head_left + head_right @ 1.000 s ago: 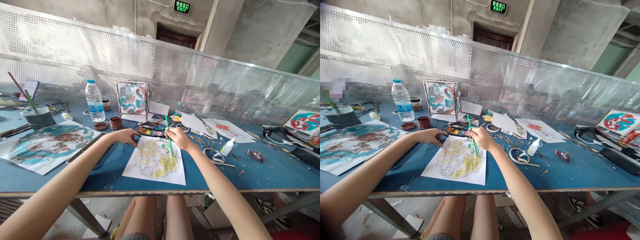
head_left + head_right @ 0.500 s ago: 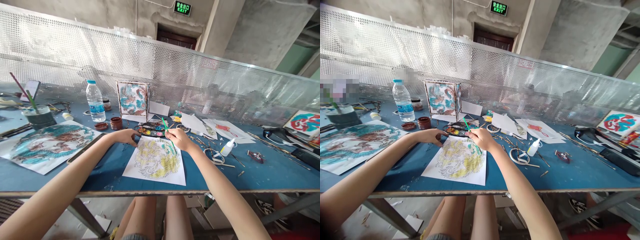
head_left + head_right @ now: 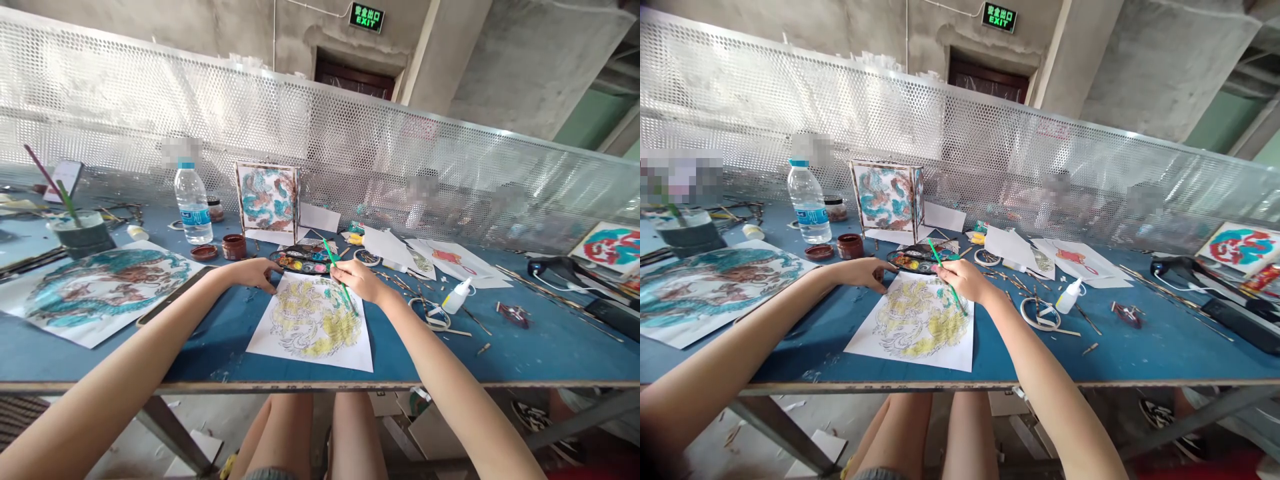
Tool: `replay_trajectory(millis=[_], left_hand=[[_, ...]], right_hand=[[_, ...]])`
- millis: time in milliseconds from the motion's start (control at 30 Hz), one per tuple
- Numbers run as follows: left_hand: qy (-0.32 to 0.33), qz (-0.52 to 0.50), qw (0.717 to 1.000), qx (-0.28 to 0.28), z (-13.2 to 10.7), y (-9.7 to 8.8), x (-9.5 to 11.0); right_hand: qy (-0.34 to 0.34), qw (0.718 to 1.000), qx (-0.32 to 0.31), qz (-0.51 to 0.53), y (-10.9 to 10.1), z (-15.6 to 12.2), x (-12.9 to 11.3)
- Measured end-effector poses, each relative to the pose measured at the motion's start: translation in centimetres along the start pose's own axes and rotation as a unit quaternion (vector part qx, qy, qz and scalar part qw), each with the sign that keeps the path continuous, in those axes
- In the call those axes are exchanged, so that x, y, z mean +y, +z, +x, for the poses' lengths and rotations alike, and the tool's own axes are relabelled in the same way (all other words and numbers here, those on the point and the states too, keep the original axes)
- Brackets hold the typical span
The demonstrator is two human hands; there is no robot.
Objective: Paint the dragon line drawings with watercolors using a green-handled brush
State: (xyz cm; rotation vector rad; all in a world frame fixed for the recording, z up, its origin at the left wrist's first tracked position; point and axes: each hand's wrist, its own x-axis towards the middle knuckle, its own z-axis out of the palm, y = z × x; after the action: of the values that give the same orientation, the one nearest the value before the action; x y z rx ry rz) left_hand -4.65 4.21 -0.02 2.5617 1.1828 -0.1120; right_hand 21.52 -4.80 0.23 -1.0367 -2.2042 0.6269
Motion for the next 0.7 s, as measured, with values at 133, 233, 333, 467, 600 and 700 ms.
replay_trajectory(millis=[133,233,333,467,600,700], left_hand=[[0.001,-0.002,1.000,0.005,-0.1,0.0,0.1],[-0.003,-0.002,1.000,0.006,0.0,0.1,0.0],[-0.007,-0.006,1.000,0.006,0.1,0.2,-0.2],[-0.006,-0.008,1.000,0.008,0.1,0.3,-0.3],[-0.010,-0.006,1.000,0.008,0.1,0.3,-0.3],[-0.003,-0.002,1.000,0.009,0.2,0.3,-0.4]], right_hand=[[0.010,0.989,-0.028,0.144,0.4,0.2,-0.3],[0.001,0.992,0.018,0.128,0.1,0.1,-0.5],[0.008,0.998,-0.002,0.064,-0.1,0.1,-0.3],[0.038,0.988,-0.084,0.121,0.3,0.3,0.0],[0.025,0.991,-0.040,0.127,-0.1,0.2,0.2],[0.022,0.999,-0.011,0.045,-0.5,0.1,0.5]])
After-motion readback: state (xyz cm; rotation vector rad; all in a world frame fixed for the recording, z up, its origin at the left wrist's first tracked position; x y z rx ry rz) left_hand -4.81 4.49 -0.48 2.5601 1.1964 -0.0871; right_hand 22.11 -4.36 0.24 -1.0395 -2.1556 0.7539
